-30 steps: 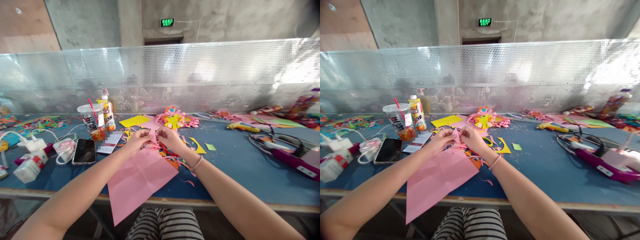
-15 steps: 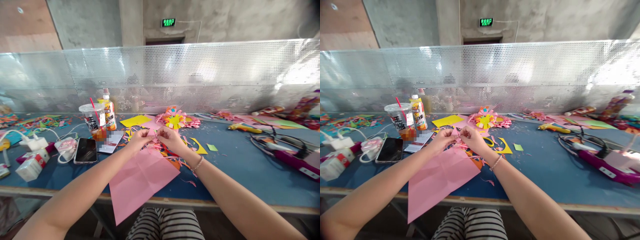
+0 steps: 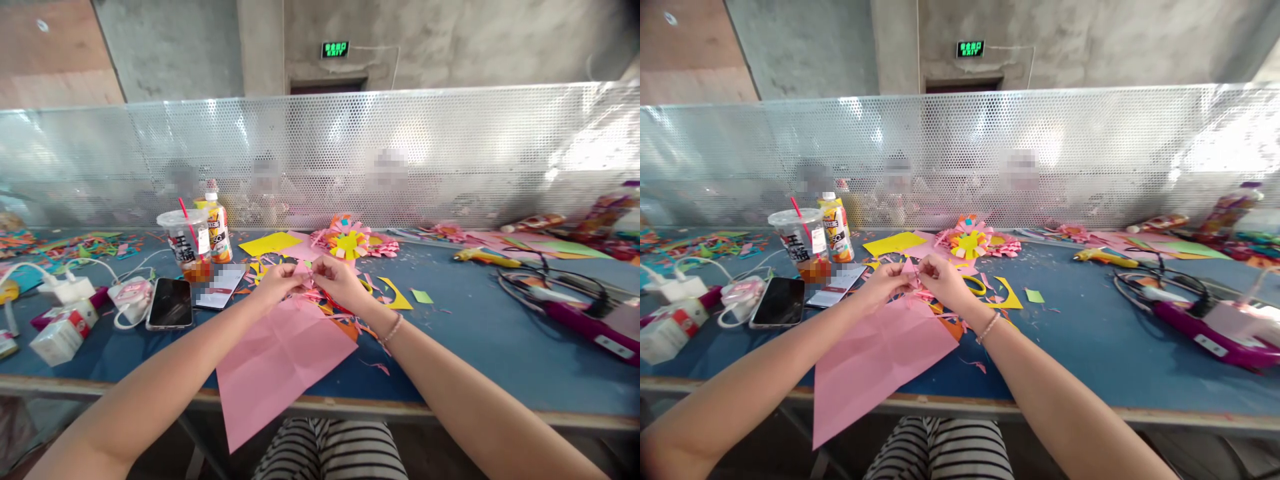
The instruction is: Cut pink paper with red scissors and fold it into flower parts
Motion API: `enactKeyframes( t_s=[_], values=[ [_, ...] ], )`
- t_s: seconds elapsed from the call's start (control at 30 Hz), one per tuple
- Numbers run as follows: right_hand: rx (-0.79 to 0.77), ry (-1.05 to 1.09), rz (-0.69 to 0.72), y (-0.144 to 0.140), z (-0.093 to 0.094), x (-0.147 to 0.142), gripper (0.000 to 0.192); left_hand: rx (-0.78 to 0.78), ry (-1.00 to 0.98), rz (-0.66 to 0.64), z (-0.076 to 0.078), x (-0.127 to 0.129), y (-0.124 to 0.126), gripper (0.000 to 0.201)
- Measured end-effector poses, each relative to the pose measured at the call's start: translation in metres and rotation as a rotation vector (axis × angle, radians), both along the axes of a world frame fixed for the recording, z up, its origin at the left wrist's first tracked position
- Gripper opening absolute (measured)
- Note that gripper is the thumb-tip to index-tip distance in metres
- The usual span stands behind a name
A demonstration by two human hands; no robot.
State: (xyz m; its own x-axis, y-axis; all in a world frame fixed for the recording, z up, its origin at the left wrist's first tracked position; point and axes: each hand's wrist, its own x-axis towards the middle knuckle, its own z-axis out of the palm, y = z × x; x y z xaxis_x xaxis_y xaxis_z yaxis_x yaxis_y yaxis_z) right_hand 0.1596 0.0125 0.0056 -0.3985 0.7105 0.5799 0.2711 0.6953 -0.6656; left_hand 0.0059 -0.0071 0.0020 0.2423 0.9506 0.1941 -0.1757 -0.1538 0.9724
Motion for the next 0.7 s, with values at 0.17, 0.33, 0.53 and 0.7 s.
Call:
enactKeyframes(
  t_s=[0.17, 0.33, 0.53, 0.7],
  values=[
    [0.015, -0.011, 0.006, -0.0031, 0.002, 0.0, 0.004, -0.021, -0.039, -0.013, -0.0014, 0.0007, -0.0003, 0.018],
    [0.05, -0.008, 0.001, -0.0053, 0.0031, 0.0013, 0.005, -0.037, -0.091, -0.052, -0.0005, 0.0008, -0.0015, 0.014],
    [0.108, -0.022, -0.018, -0.0054, 0.0046, 0.002, 0.008, -0.079, -0.162, -0.08, 0.0006, -0.001, -0.0027, 0.014],
    [0.139, -0.018, -0.047, -0.0083, 0.0064, 0.0012, 0.009, -0.088, -0.192, -0.093, -0.0003, -0.0008, -0.0028, 0.012]
  ],
)
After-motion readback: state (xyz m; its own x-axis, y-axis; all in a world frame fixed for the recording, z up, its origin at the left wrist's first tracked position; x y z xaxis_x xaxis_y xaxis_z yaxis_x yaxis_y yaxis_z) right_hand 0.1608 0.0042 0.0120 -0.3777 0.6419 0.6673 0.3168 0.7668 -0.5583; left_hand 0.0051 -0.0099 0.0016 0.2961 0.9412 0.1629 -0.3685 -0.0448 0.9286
